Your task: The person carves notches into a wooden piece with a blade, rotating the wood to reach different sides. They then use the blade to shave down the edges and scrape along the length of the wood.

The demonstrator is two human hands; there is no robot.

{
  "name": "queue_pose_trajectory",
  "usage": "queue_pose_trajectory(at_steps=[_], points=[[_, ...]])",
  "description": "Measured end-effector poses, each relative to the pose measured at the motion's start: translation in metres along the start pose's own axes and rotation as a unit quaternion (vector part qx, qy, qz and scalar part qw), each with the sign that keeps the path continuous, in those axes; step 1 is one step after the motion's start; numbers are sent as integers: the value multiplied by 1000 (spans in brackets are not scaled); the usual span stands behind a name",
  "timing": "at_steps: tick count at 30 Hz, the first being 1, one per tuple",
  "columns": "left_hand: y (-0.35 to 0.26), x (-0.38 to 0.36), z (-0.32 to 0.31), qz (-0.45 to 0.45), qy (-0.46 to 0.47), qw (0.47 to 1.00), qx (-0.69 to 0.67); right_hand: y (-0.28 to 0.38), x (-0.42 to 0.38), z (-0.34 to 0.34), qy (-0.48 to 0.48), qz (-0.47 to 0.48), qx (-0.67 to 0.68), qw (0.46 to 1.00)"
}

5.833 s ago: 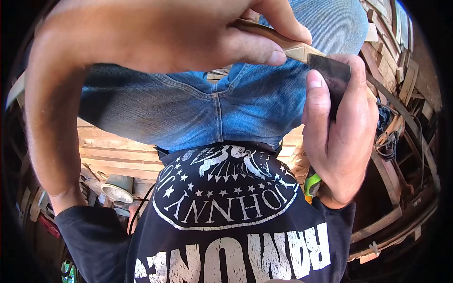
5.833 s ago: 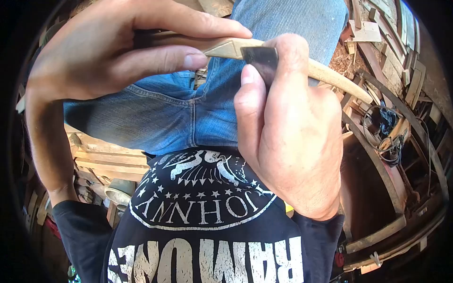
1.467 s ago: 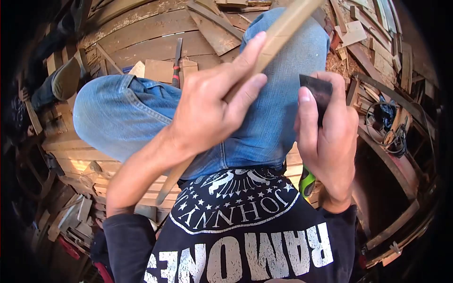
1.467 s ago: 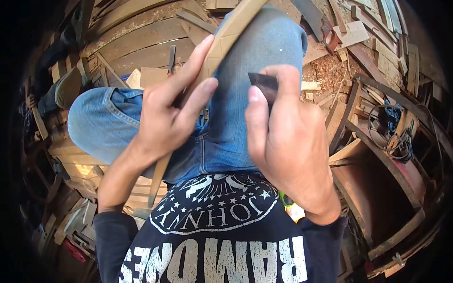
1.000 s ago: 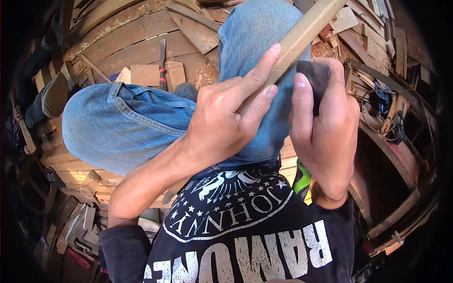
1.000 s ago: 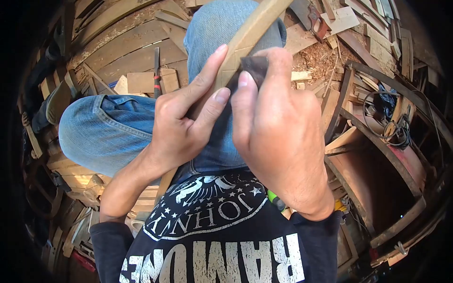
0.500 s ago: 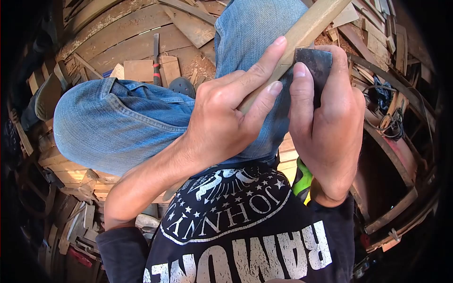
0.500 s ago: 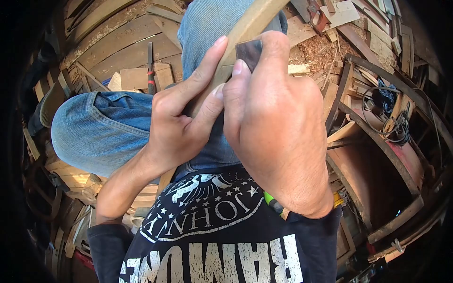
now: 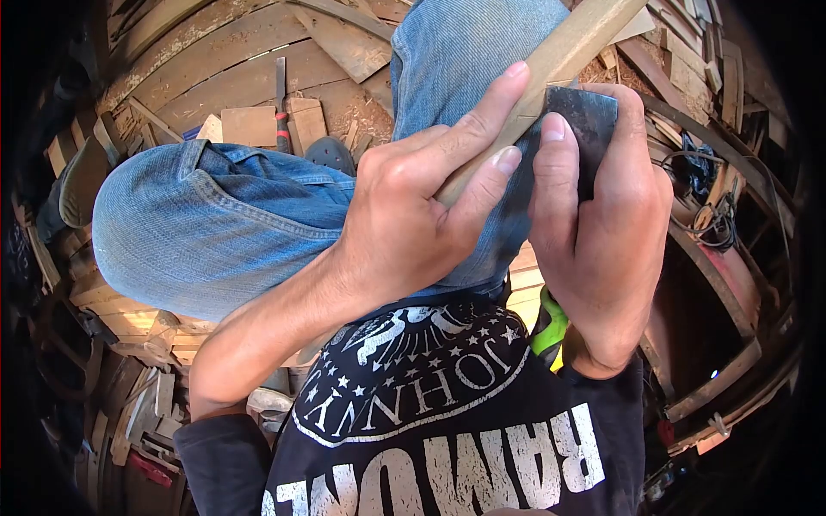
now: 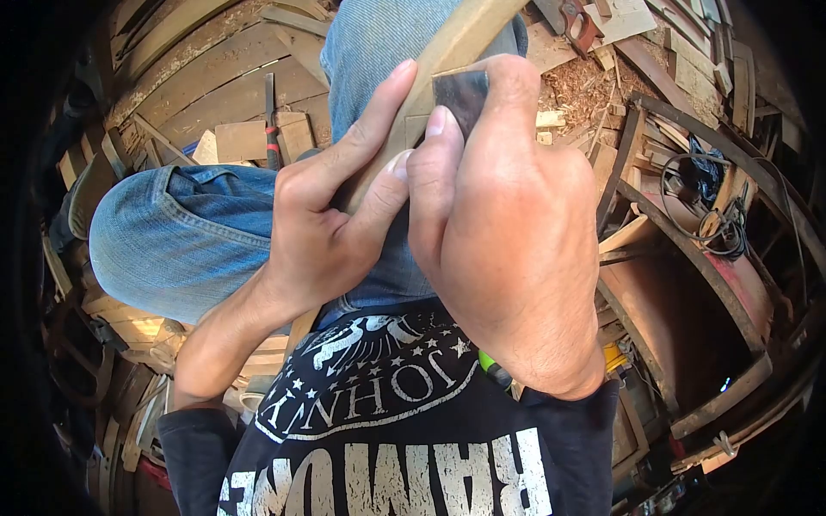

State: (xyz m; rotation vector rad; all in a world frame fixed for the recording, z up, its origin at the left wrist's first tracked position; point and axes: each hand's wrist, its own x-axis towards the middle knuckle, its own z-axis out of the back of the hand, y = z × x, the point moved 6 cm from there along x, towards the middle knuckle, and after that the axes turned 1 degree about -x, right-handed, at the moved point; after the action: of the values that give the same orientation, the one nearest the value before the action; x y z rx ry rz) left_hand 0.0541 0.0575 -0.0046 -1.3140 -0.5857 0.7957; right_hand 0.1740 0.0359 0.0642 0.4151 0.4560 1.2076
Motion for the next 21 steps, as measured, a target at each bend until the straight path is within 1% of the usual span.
queue_pose_trajectory(at_steps=[5, 14, 17, 21], points=[[0, 0, 0, -3, -3, 1000, 3, 1, 0, 0, -15, 16, -11, 1000], [0, 0, 0, 1, -8, 1000, -3, 4, 2, -1, -7, 41, -38, 998], [-1, 0, 0, -19, -16, 1000, 10, 5, 1, -1, -3, 31, -48, 998], [1, -1, -1, -11, -14, 1000, 14, 6, -4, -2, 10, 9, -84, 996]])
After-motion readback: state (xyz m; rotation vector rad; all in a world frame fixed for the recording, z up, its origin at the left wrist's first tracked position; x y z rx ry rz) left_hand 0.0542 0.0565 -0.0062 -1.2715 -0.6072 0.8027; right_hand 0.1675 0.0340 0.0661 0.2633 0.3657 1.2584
